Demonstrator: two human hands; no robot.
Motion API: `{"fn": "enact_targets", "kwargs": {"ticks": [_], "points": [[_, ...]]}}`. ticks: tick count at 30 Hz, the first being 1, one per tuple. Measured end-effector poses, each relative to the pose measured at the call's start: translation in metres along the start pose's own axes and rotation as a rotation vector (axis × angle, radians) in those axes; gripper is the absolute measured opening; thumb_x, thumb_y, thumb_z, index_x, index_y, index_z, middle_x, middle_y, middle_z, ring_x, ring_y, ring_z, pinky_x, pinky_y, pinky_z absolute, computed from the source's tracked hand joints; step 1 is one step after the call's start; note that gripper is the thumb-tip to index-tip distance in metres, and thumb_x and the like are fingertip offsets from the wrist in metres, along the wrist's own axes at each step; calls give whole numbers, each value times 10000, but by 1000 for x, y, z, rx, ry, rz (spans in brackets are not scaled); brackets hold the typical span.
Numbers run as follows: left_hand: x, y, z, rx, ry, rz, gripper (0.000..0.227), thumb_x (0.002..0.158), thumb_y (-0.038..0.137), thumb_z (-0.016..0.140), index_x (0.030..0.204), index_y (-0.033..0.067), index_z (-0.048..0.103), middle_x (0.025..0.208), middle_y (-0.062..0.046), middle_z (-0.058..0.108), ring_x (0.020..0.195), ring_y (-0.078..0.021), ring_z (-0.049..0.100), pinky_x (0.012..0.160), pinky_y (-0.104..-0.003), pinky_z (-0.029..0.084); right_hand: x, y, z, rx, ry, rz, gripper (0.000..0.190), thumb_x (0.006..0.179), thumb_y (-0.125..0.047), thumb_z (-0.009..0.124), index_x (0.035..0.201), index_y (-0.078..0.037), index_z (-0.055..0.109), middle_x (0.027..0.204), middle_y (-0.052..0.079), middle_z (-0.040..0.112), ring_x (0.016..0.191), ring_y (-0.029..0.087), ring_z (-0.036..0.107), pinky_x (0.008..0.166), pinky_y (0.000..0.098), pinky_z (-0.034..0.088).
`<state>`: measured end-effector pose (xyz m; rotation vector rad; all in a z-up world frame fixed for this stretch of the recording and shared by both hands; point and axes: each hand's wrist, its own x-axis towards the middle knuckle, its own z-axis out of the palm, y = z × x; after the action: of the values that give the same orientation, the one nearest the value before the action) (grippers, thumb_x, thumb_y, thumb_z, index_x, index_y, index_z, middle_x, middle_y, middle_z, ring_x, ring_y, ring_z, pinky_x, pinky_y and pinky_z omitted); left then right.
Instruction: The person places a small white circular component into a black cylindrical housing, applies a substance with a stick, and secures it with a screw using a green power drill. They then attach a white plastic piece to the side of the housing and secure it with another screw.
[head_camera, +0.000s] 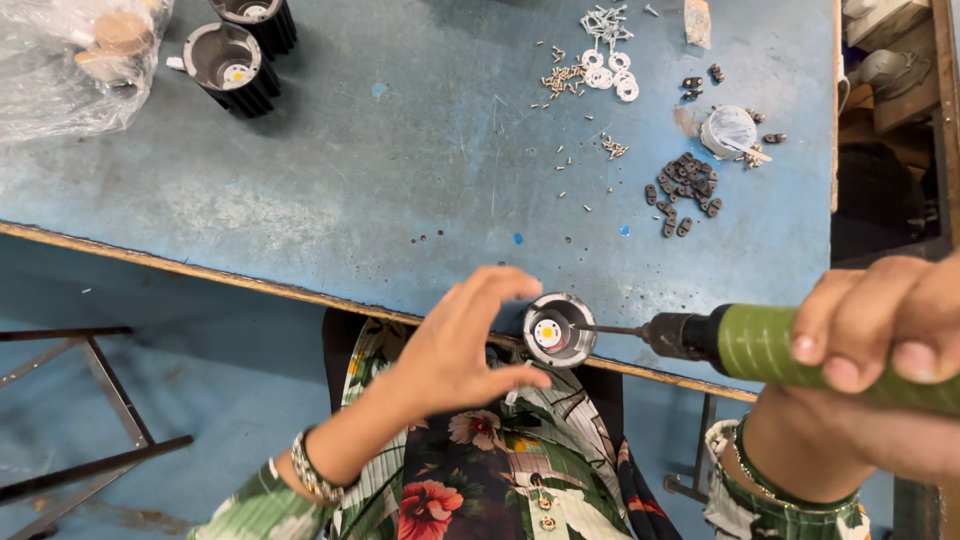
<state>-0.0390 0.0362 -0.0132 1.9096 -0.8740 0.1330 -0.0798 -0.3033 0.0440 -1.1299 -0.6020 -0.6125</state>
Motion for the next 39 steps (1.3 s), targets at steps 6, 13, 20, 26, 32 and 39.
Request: {"fn": "enact_targets", "kwargs": {"ticks": [6, 13, 20, 26, 32, 39], "points": [[-21, 8, 32, 216, 148, -13, 783, 701, 520, 865, 1277, 93, 551, 1298, -127, 570, 1155, -361, 603, 966, -445, 488, -2, 6, 6, -52, -4, 6, 173, 943, -278, 652, 906, -127, 577, 801, -25, 542, 601, 90, 559, 597, 304, 514], [11, -12, 28, -107, -63, 18, 666, 813, 351, 857, 1328, 83, 531, 1413, -95, 579, 1269, -340, 620, 1044, -412, 523, -16, -1, -27, -105, 53, -54, 116, 904, -183, 661, 817, -162, 587, 696, -39, 550, 558, 64, 514, 573, 242, 480], [10, 5, 23, 311, -81, 219, 457, 732, 328, 854, 1054, 94, 629, 1344, -93, 558, 1247, -315, 574, 971, -420, 475, -44, -18, -78, -134, -128, 33, 95, 917, -262, 689, 862, -192, 657, 766, -39, 584, 621, 77, 606, 641, 225, 543], [12, 11, 23, 430, -230, 230, 397, 771, 299, 802, 1011, 30, 637, 1352, -137, 543, 1123, -266, 590, 898, -370, 502, -18, -16, -89, 25, -462, 132, 56, 948, -235, 684, 943, -184, 665, 819, -17, 674, 708, 95, 715, 761, 275, 625], [12, 17, 27, 539, -305, 210, 300, 812, 281, 739, 952, 28, 661, 1354, -164, 545, 1045, -248, 610, 793, -355, 512, -22, -31, -46, -34, -274, 188, 52, 902, -136, 684, 916, -168, 645, 772, -6, 663, 709, 105, 671, 690, 313, 619], [11, 19, 31, 586, -277, 193, 195, 806, 191, 680, 909, 28, 655, 1348, -187, 536, 1014, -242, 649, 834, -334, 555, -25, -20, -35, 57, -243, 132, 39, 875, -125, 698, 890, -139, 665, 753, -11, 673, 709, 108, 701, 679, 342, 611]]}}
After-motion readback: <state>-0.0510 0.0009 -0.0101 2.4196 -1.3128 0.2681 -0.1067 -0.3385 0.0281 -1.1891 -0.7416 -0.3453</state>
